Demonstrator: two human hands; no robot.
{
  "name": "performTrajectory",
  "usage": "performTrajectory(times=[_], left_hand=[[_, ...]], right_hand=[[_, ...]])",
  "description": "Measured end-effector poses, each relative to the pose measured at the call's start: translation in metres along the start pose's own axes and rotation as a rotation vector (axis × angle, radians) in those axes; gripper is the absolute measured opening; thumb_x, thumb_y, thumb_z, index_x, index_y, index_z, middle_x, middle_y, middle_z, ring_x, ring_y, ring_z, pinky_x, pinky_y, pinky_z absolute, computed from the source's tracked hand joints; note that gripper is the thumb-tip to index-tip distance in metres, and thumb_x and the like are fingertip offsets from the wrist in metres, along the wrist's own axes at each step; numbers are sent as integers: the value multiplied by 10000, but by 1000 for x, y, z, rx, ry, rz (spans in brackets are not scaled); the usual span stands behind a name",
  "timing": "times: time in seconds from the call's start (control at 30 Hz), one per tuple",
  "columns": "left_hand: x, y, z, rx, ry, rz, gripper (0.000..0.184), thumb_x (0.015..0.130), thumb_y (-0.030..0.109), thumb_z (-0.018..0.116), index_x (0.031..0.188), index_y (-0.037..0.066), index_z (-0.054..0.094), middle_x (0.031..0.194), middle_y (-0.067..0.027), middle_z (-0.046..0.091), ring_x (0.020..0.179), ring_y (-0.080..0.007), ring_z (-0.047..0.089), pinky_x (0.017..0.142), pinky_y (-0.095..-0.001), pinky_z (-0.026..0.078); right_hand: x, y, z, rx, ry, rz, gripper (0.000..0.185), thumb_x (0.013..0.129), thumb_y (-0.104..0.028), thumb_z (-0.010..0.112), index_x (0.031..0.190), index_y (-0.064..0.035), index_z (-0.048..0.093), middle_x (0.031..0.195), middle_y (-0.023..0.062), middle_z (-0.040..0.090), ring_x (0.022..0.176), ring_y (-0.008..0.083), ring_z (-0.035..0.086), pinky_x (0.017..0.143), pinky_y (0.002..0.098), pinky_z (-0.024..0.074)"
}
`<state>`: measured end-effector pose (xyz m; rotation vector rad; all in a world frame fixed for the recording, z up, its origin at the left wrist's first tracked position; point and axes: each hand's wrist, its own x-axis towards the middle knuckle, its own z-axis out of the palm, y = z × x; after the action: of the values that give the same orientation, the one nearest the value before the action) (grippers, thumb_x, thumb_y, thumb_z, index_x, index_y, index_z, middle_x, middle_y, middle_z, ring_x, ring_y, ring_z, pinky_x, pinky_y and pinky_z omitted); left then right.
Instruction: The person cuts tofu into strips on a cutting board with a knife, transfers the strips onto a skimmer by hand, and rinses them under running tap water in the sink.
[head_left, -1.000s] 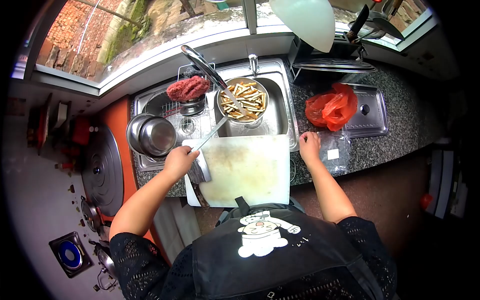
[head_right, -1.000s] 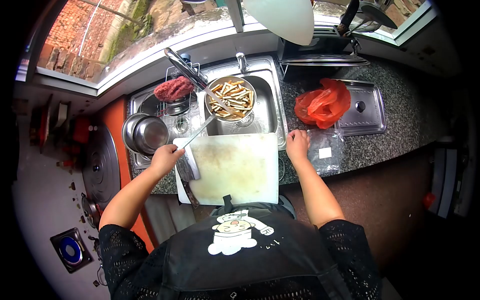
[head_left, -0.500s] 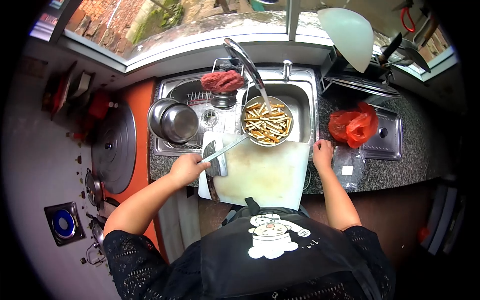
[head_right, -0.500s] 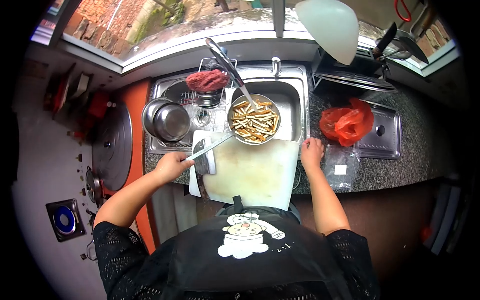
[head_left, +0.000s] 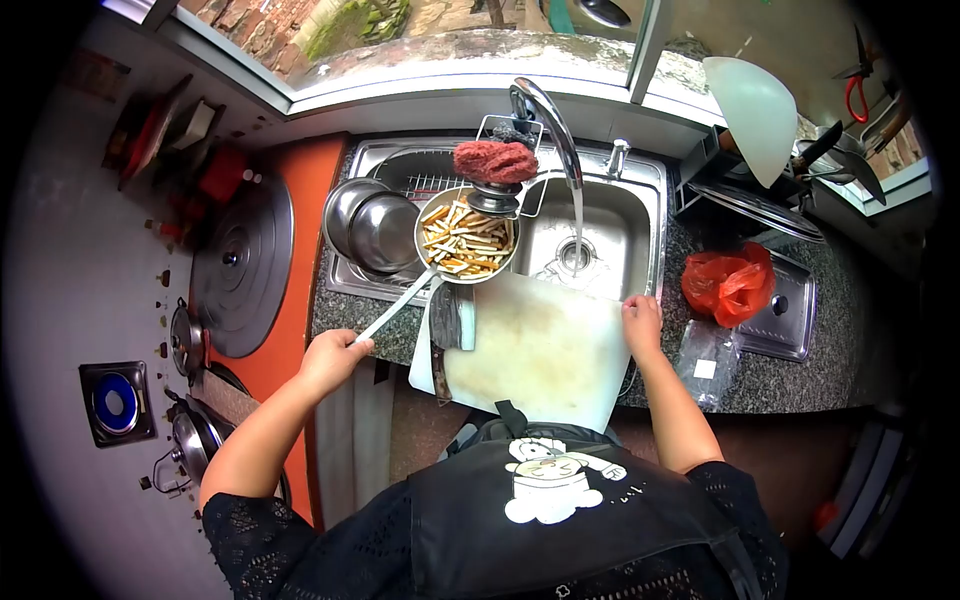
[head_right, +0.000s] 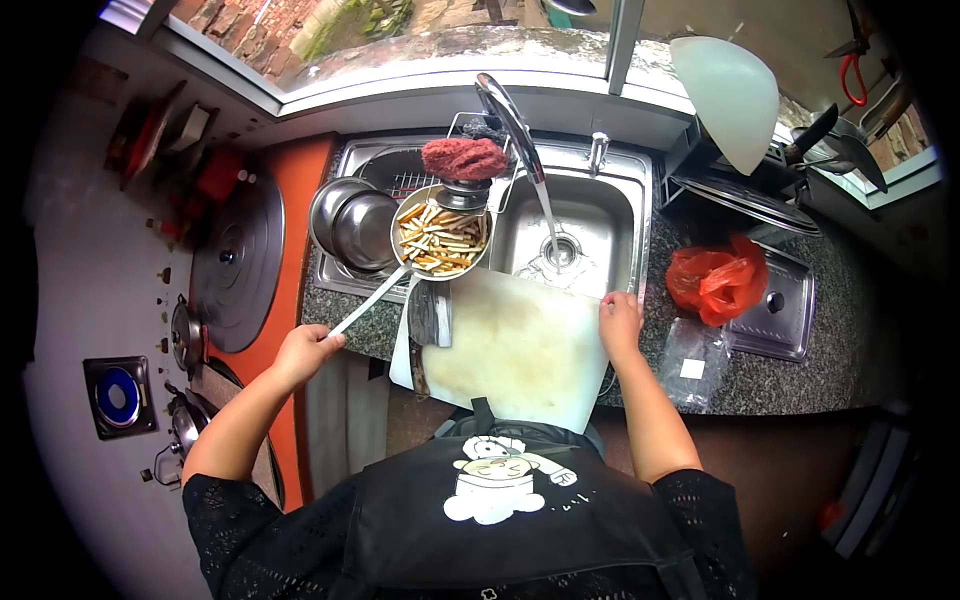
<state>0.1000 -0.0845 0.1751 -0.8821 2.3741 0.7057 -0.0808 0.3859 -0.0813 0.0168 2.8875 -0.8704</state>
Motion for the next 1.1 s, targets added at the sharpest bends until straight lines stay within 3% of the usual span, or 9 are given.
performTrajectory(times=[0.17,0.4,0.47,0.67,0.77,1.0,1.1], left_hand=[[31,-11,19,-60,62,-35,396,925,379,647,888,-12,698,695,-159,642,675,-284,637,674,-410,480],[93,2,60,-203,79,24,379,931,347,627,941,-27,695,807,-208,675,752,-335,659,721,-453,493],[106,13,67,-241,74,6,388,931,339,625,968,-42,687,847,-218,686,799,-355,668,753,-459,496],[159,23,88,-277,92,-6,405,936,326,611,1024,-63,685,1012,-269,692,980,-423,661,853,-486,493],[176,24,103,-212,173,44,389,950,301,613,965,-82,679,849,-198,695,767,-294,655,729,-441,487],[181,20,125,-239,229,-1,364,951,286,611,972,-71,681,867,-202,694,790,-299,659,740,-444,489],[150,38,101,-242,68,-35,433,960,316,604,1117,-87,635,1131,-289,657,1086,-416,636,893,-471,486]], right_hand=[[-2,-37,20,43,-44,-70,69,848,-158,690,900,-116,673,1064,128,624,1082,347,543,960,444,434],[-3,-61,14,95,-25,-138,69,845,-161,694,889,-110,675,1081,119,614,1088,343,535,958,453,414],[-7,-57,3,64,34,-197,75,836,-140,692,878,-84,664,1032,135,629,1051,351,563,933,435,441],[-26,-19,-7,83,37,-77,79,831,-132,686,881,-77,659,1021,144,624,1036,354,558,940,436,435],[-36,-3,-8,94,54,-28,79,833,-138,681,884,-81,660,1021,142,617,1040,356,552,943,440,433],[-48,17,-12,67,94,3,88,842,-147,672,899,-80,669,1053,142,618,1002,359,554,919,446,441],[-49,15,-16,82,147,14,94,842,-146,671,907,-78,672,1060,148,621,1003,358,555,914,449,444]])
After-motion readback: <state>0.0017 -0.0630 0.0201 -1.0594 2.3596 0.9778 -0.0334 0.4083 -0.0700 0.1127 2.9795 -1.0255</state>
